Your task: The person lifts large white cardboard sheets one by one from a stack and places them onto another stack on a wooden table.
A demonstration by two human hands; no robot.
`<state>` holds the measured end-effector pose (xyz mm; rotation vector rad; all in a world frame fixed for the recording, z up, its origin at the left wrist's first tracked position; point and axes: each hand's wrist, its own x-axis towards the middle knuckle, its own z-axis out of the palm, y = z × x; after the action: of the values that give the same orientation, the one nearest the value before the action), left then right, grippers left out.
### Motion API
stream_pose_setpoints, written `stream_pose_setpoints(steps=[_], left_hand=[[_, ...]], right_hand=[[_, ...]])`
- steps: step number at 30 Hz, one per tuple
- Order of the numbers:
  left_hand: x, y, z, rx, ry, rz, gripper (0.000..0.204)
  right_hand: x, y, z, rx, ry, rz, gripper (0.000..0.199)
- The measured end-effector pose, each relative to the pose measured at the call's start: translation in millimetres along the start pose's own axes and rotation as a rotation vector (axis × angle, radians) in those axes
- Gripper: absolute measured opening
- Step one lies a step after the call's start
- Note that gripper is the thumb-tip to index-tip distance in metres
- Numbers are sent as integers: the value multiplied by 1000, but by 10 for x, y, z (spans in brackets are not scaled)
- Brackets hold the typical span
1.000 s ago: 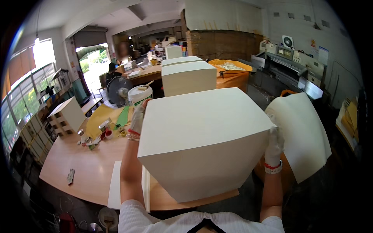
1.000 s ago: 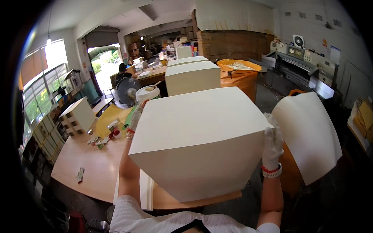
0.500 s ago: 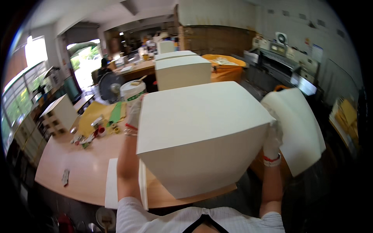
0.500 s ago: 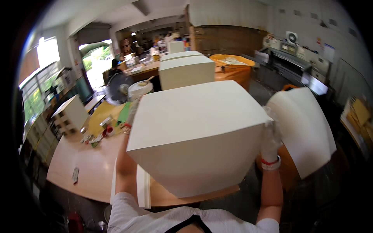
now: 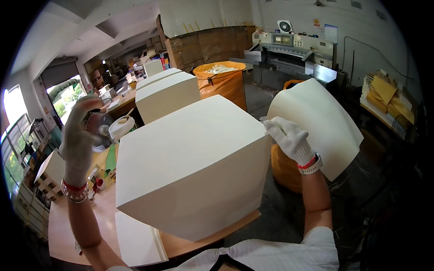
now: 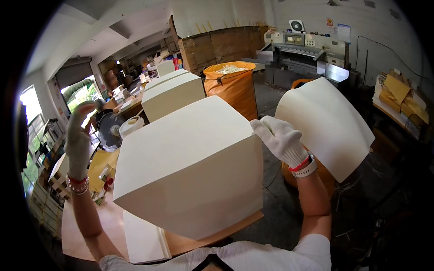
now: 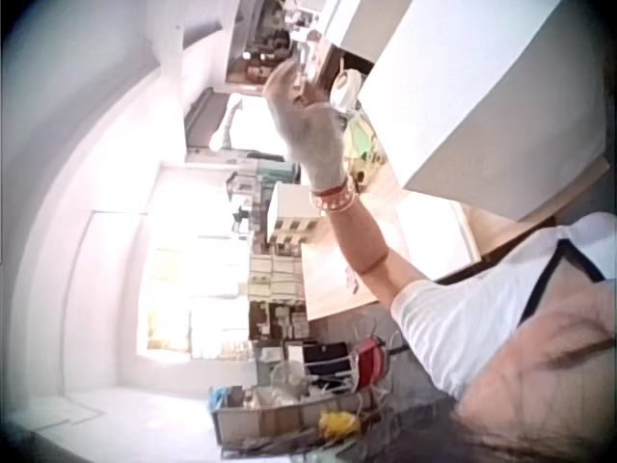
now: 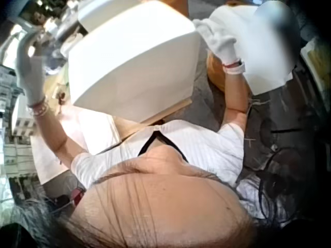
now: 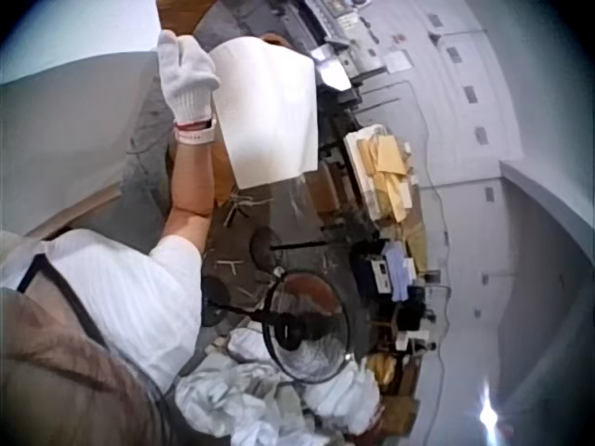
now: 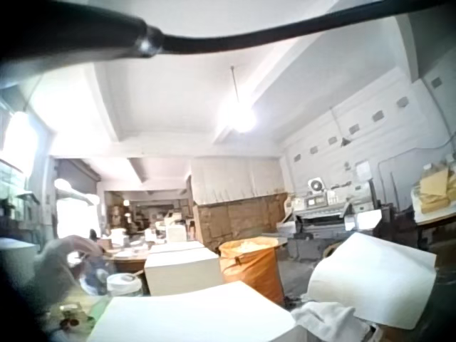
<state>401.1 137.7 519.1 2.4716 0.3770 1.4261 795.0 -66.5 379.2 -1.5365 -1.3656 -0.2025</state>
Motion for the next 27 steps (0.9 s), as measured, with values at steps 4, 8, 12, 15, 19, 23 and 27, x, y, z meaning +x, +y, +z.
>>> stream_pose_setpoints(steps=[4, 8, 12, 15, 19, 23, 27], left_hand=[[251, 813, 893, 526, -693, 303, 20], [203, 772, 1545, 470, -839, 144, 8], [36, 543, 1702, 331, -673, 270, 7], [-3, 523, 1745, 192, -627, 258, 9], [-22, 514, 1744, 82, -605, 207, 9], [-13, 541, 1724, -29, -614, 112, 8], [34, 457, 1663, -191, -659, -9, 15]], right_hand=[[56, -150, -121, -54, -77, 5, 44], [206, -166, -32, -66, 62, -260, 44], [536, -307, 111, -77, 75, -376, 47], [639, -424, 220, 23, 165, -455, 53], [628, -570, 240, 5, 171, -358, 52], [539, -518, 324, -69, 379, -514, 29], [517, -277, 401, 53, 443, -502, 15]])
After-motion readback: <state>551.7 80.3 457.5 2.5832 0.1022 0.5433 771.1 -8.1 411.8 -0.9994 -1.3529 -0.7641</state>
